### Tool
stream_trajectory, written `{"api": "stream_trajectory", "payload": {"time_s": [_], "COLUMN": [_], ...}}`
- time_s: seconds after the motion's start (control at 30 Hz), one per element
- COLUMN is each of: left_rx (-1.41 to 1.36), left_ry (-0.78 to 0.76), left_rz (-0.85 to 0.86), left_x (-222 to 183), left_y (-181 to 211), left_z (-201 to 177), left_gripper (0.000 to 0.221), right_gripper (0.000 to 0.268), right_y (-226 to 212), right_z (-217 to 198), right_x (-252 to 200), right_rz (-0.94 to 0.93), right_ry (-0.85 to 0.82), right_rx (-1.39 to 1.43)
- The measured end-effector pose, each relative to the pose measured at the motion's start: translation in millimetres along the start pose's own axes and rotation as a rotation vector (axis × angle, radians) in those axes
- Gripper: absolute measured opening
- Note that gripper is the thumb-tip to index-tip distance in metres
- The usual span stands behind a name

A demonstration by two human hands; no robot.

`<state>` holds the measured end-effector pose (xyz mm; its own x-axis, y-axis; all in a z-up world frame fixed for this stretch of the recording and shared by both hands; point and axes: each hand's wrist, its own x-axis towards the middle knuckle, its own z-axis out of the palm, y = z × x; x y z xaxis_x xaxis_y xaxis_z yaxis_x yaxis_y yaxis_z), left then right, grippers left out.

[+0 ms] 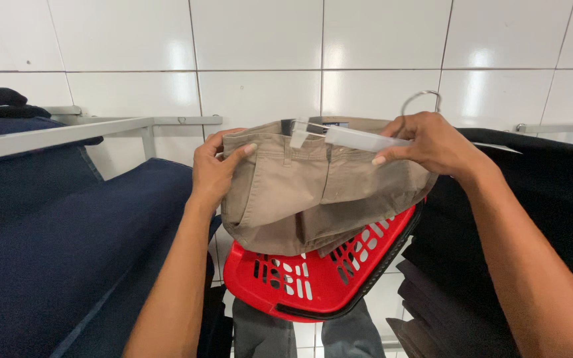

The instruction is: The person takes pairs of trousers from a red basket and places them onto clip hangers by opening the clips and securing the waistband, then hangs each pair onto a retail clothing rack.

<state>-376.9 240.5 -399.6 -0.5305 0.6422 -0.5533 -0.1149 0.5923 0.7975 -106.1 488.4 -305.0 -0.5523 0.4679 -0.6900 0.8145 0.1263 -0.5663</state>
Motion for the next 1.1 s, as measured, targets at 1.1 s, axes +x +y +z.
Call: {"api": "stream_trajectory", "payload": {"time_s": [1.1], "left_rx": [-0.022], "left_ry": [-0.014], "left_rz": [0.048], "left_x": [-10.1], "left_y": [15.9], "left_z": [5.5], "left_gripper": [0.046], "right_gripper": [0.04], "right_y": [-64.8], "right_z": [127.6], "right_x": [2.0], "right_rz": [-0.592], "right_ry": [0.711], "right_rx": [-0.338]}}
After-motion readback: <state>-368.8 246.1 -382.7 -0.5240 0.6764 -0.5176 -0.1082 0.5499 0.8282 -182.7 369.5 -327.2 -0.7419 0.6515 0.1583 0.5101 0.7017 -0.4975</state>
